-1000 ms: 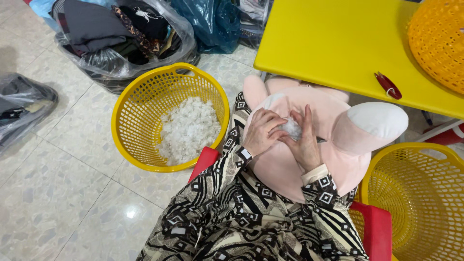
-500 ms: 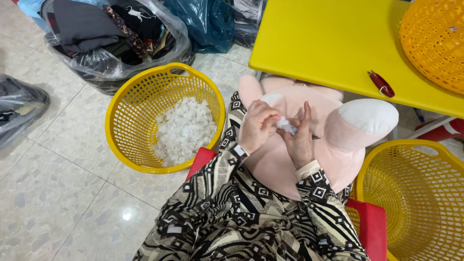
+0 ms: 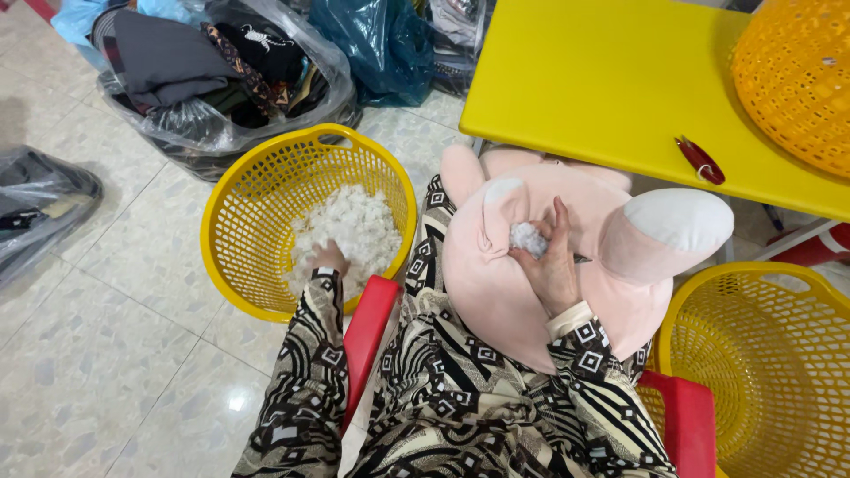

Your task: The person repeatedly scoops white stuffing from a yellow basket and inserts it into a pink plush toy held on their lap. They distribute the stuffing by hand, occasionally adjusting the toy's position. The task continues without a visible final closure.

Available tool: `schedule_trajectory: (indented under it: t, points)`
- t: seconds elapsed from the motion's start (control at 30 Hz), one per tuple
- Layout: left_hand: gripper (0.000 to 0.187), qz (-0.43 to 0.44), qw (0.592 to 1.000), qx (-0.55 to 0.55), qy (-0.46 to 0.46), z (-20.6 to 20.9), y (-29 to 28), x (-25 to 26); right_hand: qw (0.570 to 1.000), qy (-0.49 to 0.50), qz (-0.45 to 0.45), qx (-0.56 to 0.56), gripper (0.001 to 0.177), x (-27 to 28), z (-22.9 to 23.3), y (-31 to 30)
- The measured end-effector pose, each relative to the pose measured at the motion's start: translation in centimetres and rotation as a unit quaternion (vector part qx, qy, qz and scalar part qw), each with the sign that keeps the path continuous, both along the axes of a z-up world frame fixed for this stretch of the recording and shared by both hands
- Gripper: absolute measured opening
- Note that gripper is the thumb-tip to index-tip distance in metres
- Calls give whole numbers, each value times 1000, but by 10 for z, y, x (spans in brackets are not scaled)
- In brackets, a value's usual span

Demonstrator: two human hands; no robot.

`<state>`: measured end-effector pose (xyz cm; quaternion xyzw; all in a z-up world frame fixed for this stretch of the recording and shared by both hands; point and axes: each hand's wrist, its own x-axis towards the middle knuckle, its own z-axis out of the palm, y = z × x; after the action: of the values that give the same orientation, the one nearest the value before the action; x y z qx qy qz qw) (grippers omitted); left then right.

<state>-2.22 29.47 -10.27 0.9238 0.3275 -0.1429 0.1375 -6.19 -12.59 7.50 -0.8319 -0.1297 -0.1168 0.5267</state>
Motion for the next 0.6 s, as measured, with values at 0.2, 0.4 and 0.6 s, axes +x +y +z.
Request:
schedule_trajectory:
  t: [0.2, 0.4, 0.6]
  points:
    - [31, -170, 856, -161, -461, 83, -83, 26, 999, -19, -23, -39, 118, -1, -4, -3]
    - [39, -513, 658, -228, -502, 193, -214, -7, 994, -63, -33, -77, 121, -5, -8, -6]
    - [17, -528, 654, -187, -508, 212, -241, -11, 996, -42, -38, -64, 115, -7, -3, -4]
